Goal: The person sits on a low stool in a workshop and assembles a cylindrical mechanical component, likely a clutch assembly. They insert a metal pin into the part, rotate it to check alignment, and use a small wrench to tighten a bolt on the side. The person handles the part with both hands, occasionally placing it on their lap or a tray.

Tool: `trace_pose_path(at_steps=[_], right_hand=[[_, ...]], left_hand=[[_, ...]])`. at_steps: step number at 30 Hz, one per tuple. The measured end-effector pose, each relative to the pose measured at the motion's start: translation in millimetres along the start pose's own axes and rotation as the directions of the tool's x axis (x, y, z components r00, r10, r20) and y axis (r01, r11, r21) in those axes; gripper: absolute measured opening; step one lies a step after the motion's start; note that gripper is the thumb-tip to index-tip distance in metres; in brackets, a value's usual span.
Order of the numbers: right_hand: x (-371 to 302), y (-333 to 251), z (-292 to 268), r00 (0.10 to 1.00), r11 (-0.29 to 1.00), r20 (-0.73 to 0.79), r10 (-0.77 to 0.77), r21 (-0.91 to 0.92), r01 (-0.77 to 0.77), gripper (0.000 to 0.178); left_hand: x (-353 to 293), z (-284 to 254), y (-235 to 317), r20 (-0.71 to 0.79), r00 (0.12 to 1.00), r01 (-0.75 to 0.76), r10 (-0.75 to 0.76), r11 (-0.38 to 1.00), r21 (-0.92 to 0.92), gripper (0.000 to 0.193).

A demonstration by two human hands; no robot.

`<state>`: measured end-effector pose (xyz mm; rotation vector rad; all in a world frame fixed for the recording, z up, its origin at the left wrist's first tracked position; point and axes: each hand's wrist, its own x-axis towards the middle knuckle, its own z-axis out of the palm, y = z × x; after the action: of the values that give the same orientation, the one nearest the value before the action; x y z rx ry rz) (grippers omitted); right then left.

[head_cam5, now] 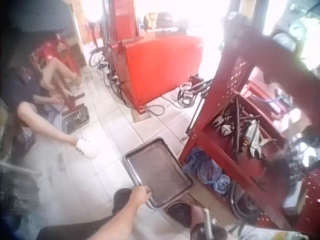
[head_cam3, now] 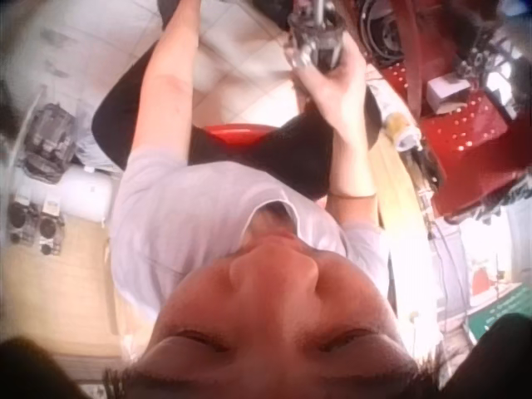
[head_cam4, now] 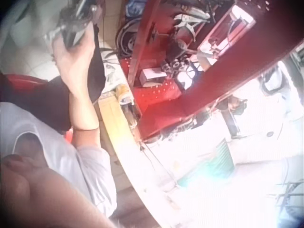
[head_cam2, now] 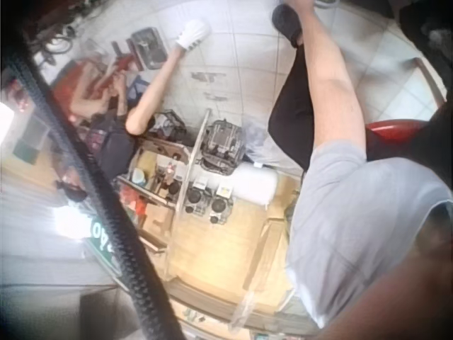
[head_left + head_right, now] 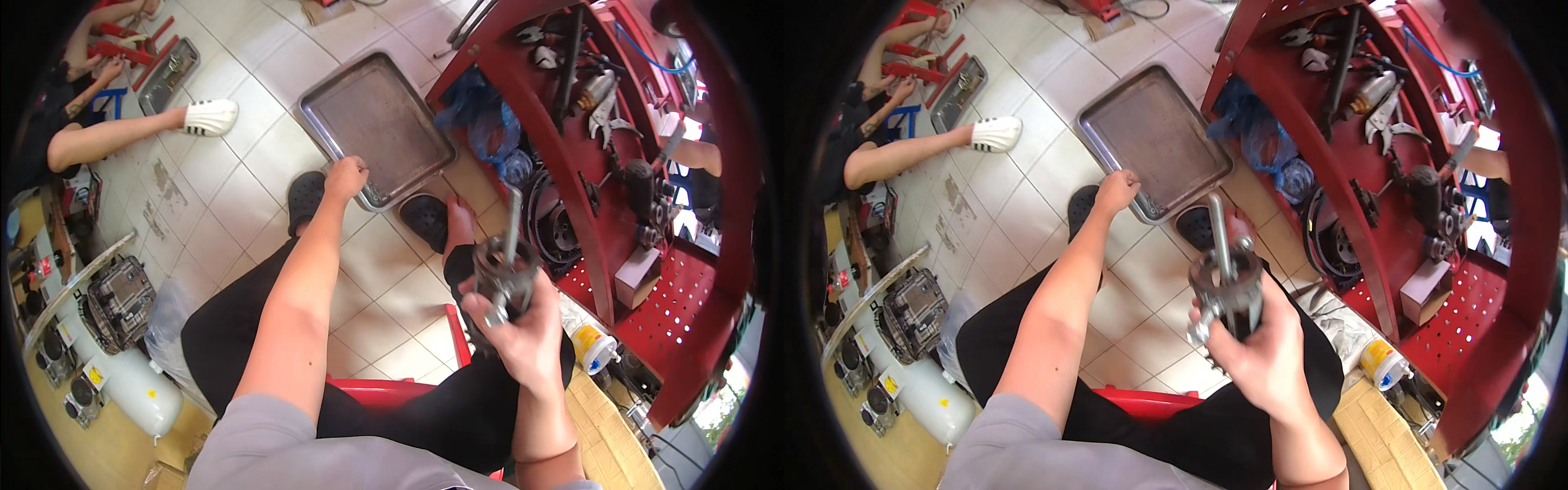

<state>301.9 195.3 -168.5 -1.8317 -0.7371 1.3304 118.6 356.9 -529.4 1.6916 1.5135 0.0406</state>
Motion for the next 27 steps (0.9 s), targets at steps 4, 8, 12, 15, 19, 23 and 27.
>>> trace_pose_path(at_steps=[4,8,12,15,19,23,27], right_hand=[[3,17,13,0.982,0.984,0.066,-0.179,0.012,0.179,0.023],[-9,13,26,0.964,0.961,0.080,-0.252,0.139,0.240,0.020],[-6,36,35,0.908,0.909,-0.051,-0.417,-0.047,0.414,0.023],[-27,30,42,0.903,0.894,-0.106,-0.417,-0.225,0.387,0.026],[-34,42,57,0.871,0.865,-0.099,-0.480,-0.218,0.452,0.027],[-34,55,70,0.870,0.881,-0.154,-0.469,-0.154,0.448,0.029],[-37,59,73,0.867,0.892,-0.218,-0.448,-0.172,0.417,0.032]], left_hand=[[-31,-52,55,-0.035,0.991,-0.131,0.126,0.967,-0.217,0.032],[-91,-131,141,-0.097,0.951,-0.309,0.294,0.896,-0.319,0.033],[-206,-169,181,-0.120,0.918,-0.378,0.379,0.738,-0.558,0.030],[-282,-158,171,-0.055,0.973,-0.194,0.226,0.656,-0.729,0.029],[-302,-138,163,-0.227,0.934,-0.355,0.276,0.648,-0.674,0.025],[-298,-128,149,-0.397,0.856,-0.484,0.330,0.781,-0.394,0.027],[-301,-129,151,-0.378,0.807,-0.556,0.453,0.799,-0.228,0.028]])
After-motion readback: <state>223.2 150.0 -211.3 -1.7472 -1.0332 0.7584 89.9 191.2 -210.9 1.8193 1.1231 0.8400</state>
